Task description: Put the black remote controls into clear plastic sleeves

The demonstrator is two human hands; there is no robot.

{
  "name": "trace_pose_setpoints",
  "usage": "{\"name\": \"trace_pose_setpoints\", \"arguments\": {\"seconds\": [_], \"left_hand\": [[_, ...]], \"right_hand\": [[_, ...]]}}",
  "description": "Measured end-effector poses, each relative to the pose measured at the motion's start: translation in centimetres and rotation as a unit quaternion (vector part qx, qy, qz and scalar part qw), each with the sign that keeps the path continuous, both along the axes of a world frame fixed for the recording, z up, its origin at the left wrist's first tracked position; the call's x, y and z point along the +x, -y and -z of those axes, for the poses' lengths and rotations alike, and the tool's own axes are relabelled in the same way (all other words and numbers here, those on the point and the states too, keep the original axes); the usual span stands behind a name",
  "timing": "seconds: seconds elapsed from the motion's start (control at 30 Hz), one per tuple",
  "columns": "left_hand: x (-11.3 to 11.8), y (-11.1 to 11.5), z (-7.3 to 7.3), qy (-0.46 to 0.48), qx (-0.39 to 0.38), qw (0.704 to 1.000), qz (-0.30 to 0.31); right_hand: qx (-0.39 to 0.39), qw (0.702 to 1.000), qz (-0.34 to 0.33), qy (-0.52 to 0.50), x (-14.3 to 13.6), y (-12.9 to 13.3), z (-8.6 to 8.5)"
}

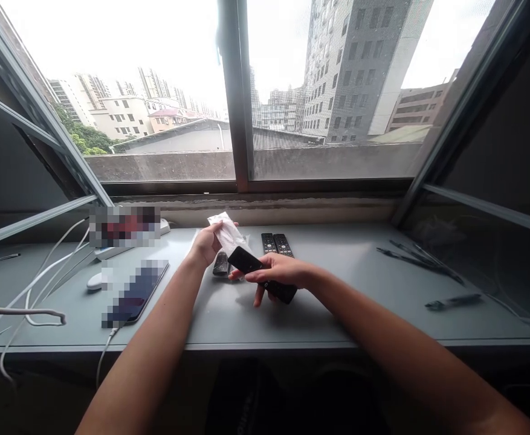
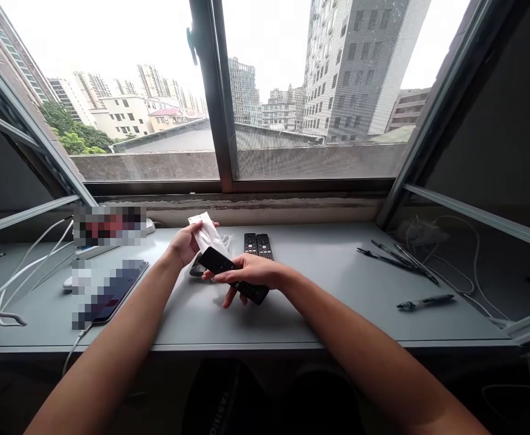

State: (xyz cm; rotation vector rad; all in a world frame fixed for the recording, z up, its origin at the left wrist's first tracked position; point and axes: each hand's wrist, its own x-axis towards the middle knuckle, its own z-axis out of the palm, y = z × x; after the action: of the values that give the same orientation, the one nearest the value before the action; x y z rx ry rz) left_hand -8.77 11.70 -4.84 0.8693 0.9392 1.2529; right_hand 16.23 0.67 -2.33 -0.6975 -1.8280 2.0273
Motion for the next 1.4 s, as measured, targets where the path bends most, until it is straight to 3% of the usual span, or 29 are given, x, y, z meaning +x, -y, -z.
{"name": "trace_pose_setpoints", "arguments": {"seconds": [0.2,0.43,0.57,0.67,0.73,0.87,0.93,1.1,1.2,1.3,1.4], "left_hand": [[-0.4,-0.3,-0.1,0.052,0.006,0.996,-0.071],[-0.3,-0.4,0.1,0.064,0.017,0.994,-0.088],[-0.3,-0.4,0.0,0.063,0.004,0.994,-0.085],[0.0,0.1,-0.2,0.044,-0.021,0.997,-0.055],[0.3,0.6,-0.2,0.013,-0.012,1.000,-0.004],[0.7,1.1,0.0,-0.043,0.023,0.996,0.072],[0.6,0.9,0.0,-0.055,0.023,0.998,0.035],[-1.1,-0.3,0.0,-0.114,0.030,0.982,-0.146],[-2.9,-0.4,-0.1,-0.232,0.078,0.942,-0.229],[-4.8,0.1,-0.3,-0.390,0.109,0.873,-0.273],[-6.5,0.4,-0.1,-0.432,0.072,0.854,-0.281]], "right_hand": [[-0.007,0.998,-0.048,0.038,-0.5,0.2,0.7],[-0.025,0.994,-0.098,0.038,-0.5,0.2,0.8],[0.015,0.998,-0.063,0.028,-0.5,0.4,0.4],[0.040,0.999,0.007,-0.012,-0.5,0.4,0.3],[0.048,0.998,0.043,-0.029,-0.5,0.2,0.5],[0.055,0.997,0.058,-0.022,-0.6,-0.1,0.9],[0.059,0.997,0.044,-0.018,-0.6,-0.1,1.0],[0.053,0.998,0.033,-0.015,-0.7,0.1,0.9],[0.044,0.998,0.041,-0.012,-0.6,0.0,1.0],[0.042,0.998,0.038,-0.009,-0.5,-0.2,1.3],[0.045,0.998,0.032,-0.012,-0.5,-0.4,1.5]]}}
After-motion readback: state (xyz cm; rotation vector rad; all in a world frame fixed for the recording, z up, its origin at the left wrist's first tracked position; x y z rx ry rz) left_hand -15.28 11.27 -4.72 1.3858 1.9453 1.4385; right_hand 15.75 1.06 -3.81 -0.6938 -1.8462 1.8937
